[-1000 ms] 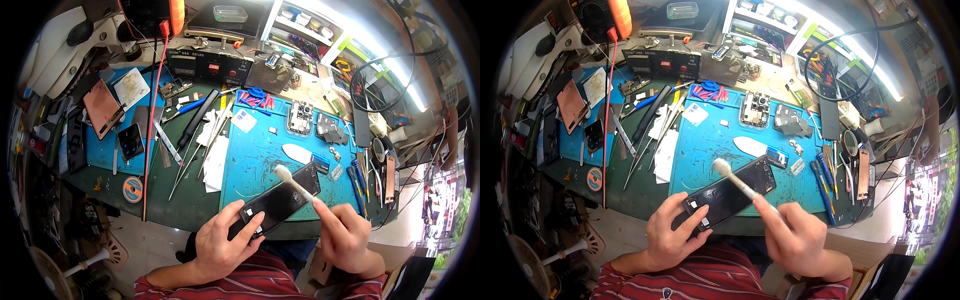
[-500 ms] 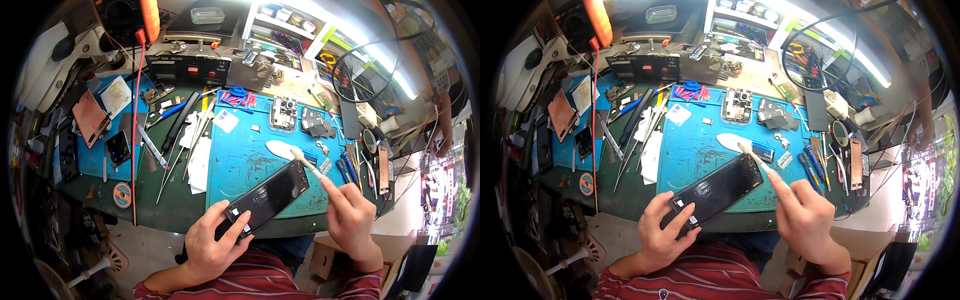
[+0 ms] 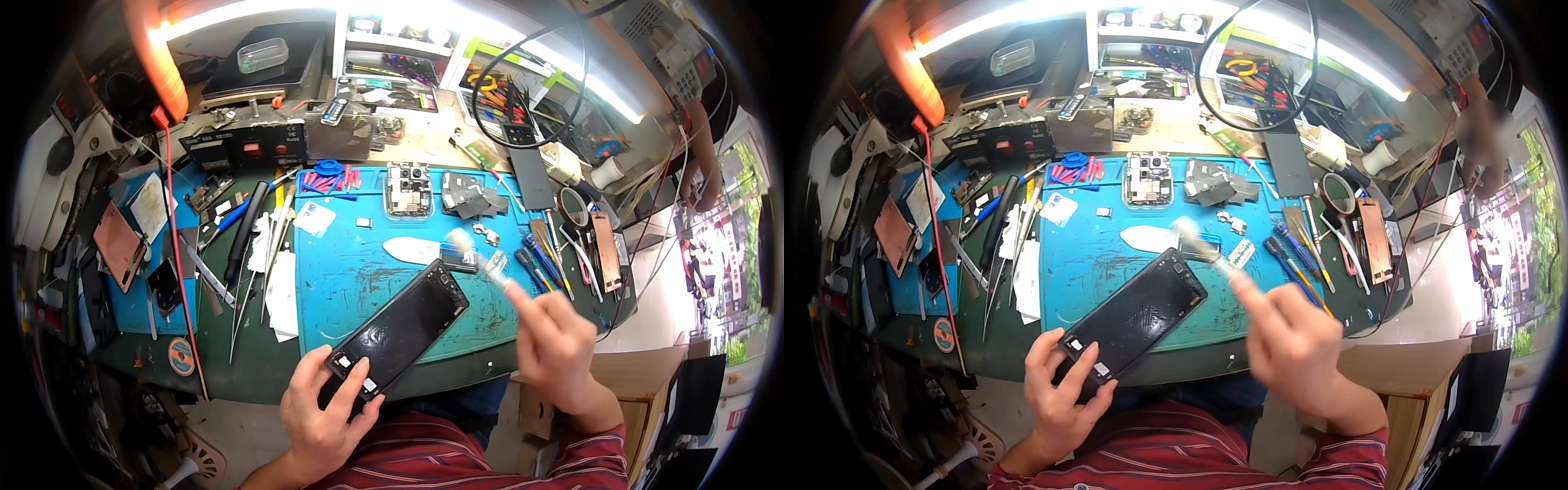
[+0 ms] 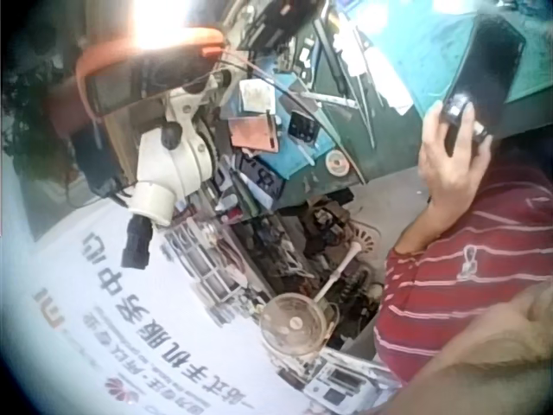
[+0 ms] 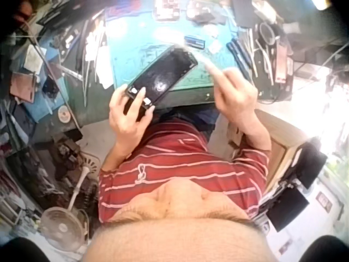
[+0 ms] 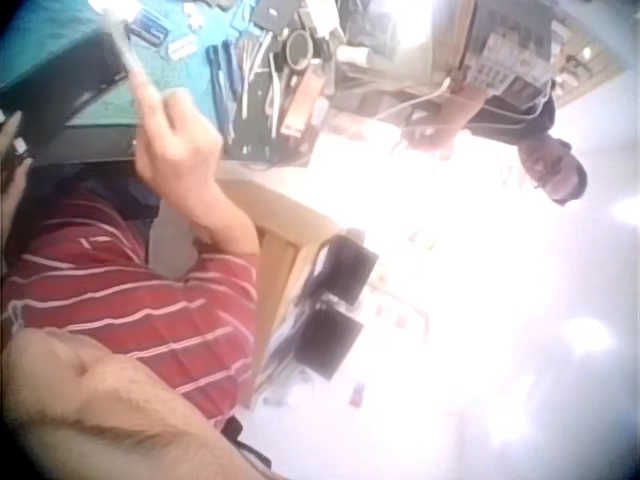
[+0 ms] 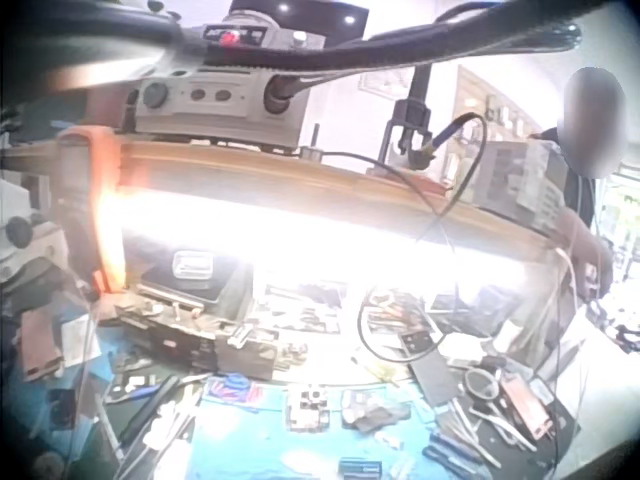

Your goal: The person cleans the back of a smartphone with a brush, then uses a screwdriver to remove screws. They apply a red adhesive strip around the phone's edge and use a hot air gun to heat the device. The work occurs at a cluttered electronics repair bench.

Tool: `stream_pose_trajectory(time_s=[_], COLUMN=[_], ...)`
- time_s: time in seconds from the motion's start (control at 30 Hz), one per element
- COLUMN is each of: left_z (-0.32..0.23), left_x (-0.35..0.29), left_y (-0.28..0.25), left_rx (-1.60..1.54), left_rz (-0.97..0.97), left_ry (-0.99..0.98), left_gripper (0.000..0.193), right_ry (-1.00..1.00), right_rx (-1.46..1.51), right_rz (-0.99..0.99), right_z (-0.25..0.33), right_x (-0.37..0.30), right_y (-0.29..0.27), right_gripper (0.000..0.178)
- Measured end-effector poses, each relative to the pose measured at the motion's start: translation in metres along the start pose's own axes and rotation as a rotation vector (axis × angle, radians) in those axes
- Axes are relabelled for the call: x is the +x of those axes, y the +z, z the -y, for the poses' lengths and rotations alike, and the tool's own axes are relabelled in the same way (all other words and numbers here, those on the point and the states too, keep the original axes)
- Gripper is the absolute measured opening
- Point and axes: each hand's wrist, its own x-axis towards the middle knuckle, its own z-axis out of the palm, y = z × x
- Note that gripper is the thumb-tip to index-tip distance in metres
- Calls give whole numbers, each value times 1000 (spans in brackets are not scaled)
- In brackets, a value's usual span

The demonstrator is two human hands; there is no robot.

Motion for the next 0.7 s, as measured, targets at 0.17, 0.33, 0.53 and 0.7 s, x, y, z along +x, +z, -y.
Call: stream_pose_trajectory(time_s=[0.17,0.33,0.53,0.7], left_z=[-2,-3,-8,-15], left_x=[1,4,3,10], left_y=[-6,-6,-11,-31], left_rx=[-14,-43,-5,217], left_rz=[67,108,155,306], left_ry=[0,-15,-63,-89], left_gripper=[58,61,61,76], right_ry=[8,19,65,103], right_rx=[-33,-41,37,76], right_rz=[7,57,-86,-11], right_z=[-10,-12,-19,-28], right_x=[-5,-6,-12,-23], right_y=[8,10,4,2], right_gripper=[55,53,53,53])
